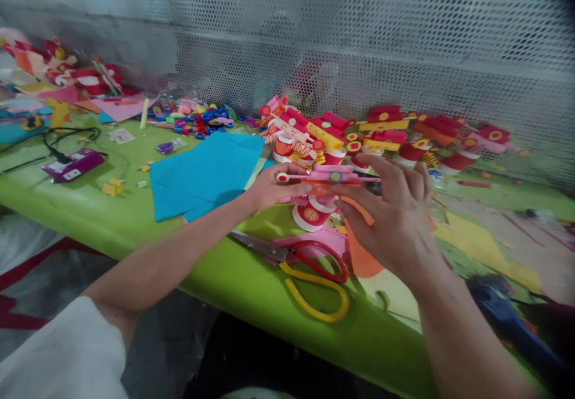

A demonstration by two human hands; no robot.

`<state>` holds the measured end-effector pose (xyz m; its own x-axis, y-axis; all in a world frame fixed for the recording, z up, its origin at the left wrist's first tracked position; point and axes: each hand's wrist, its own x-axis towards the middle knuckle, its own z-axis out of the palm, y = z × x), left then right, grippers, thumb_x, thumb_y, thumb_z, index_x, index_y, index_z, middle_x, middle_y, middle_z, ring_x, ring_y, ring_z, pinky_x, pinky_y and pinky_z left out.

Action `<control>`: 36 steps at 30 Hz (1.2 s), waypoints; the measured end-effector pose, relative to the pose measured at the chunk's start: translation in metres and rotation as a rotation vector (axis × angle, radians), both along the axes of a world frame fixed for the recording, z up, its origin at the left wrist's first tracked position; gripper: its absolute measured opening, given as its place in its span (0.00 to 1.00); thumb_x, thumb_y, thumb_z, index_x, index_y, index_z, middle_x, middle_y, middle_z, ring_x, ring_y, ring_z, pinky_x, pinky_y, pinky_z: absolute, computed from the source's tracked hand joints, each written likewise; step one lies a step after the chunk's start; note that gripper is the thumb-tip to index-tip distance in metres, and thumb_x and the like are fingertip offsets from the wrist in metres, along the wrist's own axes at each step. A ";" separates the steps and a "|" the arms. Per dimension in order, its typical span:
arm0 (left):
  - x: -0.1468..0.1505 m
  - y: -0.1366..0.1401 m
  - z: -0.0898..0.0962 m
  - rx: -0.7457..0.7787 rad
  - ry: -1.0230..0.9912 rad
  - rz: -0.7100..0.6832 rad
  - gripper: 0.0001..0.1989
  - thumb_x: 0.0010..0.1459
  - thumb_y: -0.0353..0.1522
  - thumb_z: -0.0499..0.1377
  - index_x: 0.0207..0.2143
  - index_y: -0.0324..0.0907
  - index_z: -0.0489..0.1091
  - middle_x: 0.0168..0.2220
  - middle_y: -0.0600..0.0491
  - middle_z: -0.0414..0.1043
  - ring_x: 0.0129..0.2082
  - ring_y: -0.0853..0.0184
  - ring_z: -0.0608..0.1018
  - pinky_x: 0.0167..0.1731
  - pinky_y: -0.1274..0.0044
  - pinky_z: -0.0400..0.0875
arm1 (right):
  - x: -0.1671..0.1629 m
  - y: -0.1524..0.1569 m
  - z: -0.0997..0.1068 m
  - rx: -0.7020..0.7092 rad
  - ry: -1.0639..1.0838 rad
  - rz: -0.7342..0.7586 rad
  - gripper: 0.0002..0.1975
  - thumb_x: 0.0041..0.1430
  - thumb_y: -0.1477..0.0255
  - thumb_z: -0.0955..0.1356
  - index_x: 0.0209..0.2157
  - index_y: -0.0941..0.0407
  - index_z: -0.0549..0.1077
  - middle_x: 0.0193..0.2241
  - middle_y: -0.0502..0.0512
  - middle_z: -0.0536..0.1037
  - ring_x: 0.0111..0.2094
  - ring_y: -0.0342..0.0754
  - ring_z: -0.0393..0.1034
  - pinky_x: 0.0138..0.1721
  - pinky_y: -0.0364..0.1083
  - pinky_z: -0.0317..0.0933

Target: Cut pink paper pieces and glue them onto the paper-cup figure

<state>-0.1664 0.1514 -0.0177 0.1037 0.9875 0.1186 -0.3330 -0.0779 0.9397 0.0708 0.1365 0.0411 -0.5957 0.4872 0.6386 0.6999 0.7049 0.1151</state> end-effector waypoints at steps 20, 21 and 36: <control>-0.003 0.001 -0.003 0.085 0.044 -0.017 0.23 0.42 0.34 0.79 0.39 0.38 0.77 0.39 0.50 0.80 0.42 0.62 0.82 0.49 0.63 0.77 | -0.005 0.005 -0.005 0.020 -0.042 0.052 0.11 0.70 0.68 0.69 0.40 0.47 0.88 0.62 0.65 0.75 0.64 0.73 0.67 0.61 0.72 0.64; -0.003 0.001 -0.004 0.091 0.047 -0.019 0.23 0.42 0.34 0.79 0.39 0.39 0.77 0.39 0.51 0.80 0.42 0.62 0.82 0.49 0.63 0.77 | -0.005 0.005 -0.006 0.025 -0.043 0.057 0.11 0.70 0.68 0.70 0.40 0.48 0.88 0.63 0.65 0.74 0.64 0.73 0.67 0.61 0.72 0.64; -0.003 0.003 -0.004 0.102 0.037 0.001 0.23 0.41 0.33 0.78 0.38 0.39 0.75 0.38 0.53 0.77 0.40 0.66 0.79 0.48 0.67 0.75 | -0.003 0.003 -0.005 0.041 -0.054 0.080 0.11 0.69 0.71 0.70 0.44 0.46 0.86 0.63 0.62 0.72 0.66 0.71 0.64 0.63 0.71 0.64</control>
<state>-0.1689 0.1540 -0.0216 0.1090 0.9706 0.2146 -0.2984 -0.1740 0.9385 0.0682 0.1392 0.0365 -0.6659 0.4110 0.6226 0.6335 0.7523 0.1810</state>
